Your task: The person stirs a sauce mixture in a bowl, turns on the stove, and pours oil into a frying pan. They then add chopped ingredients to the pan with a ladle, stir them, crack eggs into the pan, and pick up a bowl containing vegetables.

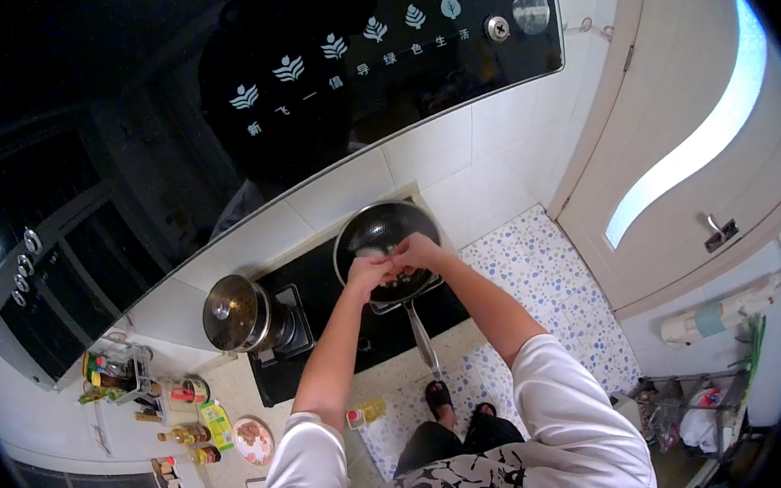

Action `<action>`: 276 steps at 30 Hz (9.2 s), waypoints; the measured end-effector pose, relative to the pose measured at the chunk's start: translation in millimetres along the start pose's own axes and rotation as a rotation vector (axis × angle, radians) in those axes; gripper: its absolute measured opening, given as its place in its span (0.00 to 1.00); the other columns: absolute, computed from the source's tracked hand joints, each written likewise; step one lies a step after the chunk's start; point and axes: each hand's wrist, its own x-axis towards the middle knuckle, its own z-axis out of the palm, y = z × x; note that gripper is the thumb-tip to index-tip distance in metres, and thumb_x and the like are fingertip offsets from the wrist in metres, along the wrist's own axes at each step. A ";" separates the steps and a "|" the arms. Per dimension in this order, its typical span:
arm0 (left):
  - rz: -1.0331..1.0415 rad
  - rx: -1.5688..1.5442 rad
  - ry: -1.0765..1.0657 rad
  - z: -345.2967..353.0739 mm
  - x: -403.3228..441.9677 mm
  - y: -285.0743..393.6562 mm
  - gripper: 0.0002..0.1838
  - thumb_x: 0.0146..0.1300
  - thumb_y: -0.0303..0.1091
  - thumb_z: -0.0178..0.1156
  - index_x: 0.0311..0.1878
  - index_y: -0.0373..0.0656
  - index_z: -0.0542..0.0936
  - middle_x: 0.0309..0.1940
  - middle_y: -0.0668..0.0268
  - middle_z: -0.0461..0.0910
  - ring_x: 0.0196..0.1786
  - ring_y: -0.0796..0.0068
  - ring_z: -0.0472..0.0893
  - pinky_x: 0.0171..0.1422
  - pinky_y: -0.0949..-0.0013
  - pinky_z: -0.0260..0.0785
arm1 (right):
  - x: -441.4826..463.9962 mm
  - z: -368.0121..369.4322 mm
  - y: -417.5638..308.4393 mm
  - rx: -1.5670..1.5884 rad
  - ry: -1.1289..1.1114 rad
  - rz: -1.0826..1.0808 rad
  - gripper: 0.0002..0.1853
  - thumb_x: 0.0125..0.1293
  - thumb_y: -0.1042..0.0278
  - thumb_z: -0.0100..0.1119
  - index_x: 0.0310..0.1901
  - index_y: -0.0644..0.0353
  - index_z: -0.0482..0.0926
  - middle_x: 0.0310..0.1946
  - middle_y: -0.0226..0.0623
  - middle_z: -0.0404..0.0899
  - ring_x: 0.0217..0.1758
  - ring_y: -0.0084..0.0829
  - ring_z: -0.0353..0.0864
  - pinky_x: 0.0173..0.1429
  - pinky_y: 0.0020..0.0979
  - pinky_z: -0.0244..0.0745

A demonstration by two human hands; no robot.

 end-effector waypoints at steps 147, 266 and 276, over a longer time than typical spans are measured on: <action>-0.723 -0.091 2.713 -92.5 -1204.5 -766.2 0.21 0.61 0.39 0.65 0.56 0.39 0.84 0.47 0.56 0.87 0.46 0.63 0.85 0.53 0.63 0.75 | -554.7 588.9 182.3 0.164 -0.958 0.675 0.22 0.63 0.62 0.58 0.57 0.59 0.73 0.47 0.41 0.80 0.47 0.36 0.80 0.49 0.36 0.78; 0.015 0.082 0.285 -0.1 34.6 21.7 0.19 0.52 0.39 0.76 0.35 0.28 0.87 0.30 0.54 0.88 0.31 0.68 0.88 0.36 0.68 0.80 | 22.8 -35.2 -42.9 -0.014 -0.175 -0.108 0.13 0.61 0.69 0.66 0.44 0.69 0.85 0.30 0.37 0.85 0.28 0.25 0.82 0.33 0.27 0.79; -0.032 0.083 0.449 25.9 27.2 17.2 0.13 0.52 0.35 0.74 0.37 0.34 0.89 0.24 0.63 0.86 0.25 0.76 0.83 0.31 0.71 0.73 | 66.3 -43.1 -1.2 0.105 -0.421 -0.101 0.15 0.61 0.75 0.65 0.50 0.66 0.83 0.35 0.34 0.85 0.32 0.24 0.81 0.38 0.26 0.77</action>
